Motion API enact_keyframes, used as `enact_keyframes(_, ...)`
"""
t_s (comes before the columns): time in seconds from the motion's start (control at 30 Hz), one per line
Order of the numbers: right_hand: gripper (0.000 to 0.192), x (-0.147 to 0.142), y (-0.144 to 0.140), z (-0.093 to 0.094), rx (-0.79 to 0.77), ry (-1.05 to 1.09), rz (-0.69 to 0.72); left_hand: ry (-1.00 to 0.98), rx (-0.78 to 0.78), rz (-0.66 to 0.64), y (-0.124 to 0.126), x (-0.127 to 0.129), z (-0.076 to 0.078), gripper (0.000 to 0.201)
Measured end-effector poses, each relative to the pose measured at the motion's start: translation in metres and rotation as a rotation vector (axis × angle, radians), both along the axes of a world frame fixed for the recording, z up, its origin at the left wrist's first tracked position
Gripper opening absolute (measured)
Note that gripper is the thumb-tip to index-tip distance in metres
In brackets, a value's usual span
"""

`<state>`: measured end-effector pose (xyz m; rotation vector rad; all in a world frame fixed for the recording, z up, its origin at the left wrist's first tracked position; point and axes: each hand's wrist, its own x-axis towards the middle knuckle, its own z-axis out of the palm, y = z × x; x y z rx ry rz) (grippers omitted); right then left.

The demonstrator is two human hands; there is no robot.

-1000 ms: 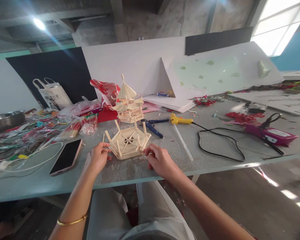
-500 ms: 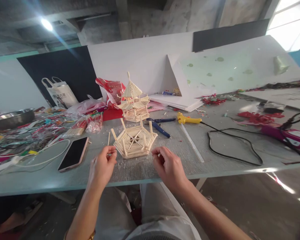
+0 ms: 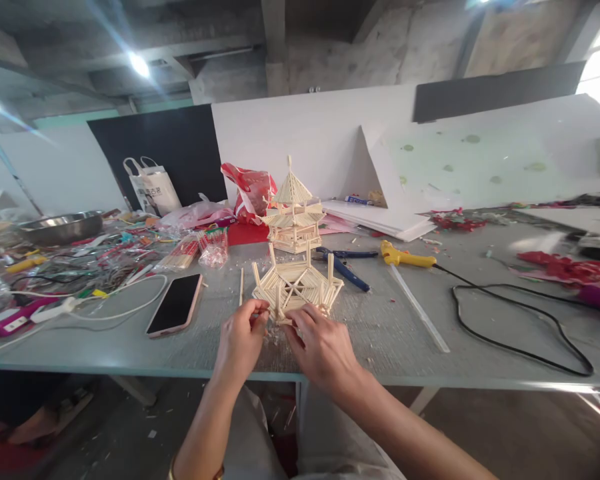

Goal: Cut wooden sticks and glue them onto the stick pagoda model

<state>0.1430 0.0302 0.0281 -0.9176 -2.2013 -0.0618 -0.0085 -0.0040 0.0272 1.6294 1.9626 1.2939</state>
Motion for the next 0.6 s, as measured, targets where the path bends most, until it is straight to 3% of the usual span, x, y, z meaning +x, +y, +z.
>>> enact_keyframes(0.23, 0.016, -0.005, 0.003, -0.002, 0.021, -0.009, -0.018, -0.053, 0.034, -0.017, 0.004, -0.001, -0.01, 0.017)
enact_keyframes(0.6, 0.02, -0.005, 0.004, -0.001, 0.024, 0.033, -0.003, -0.093, 0.037, -0.025, 0.003, -0.002, -0.012, 0.019)
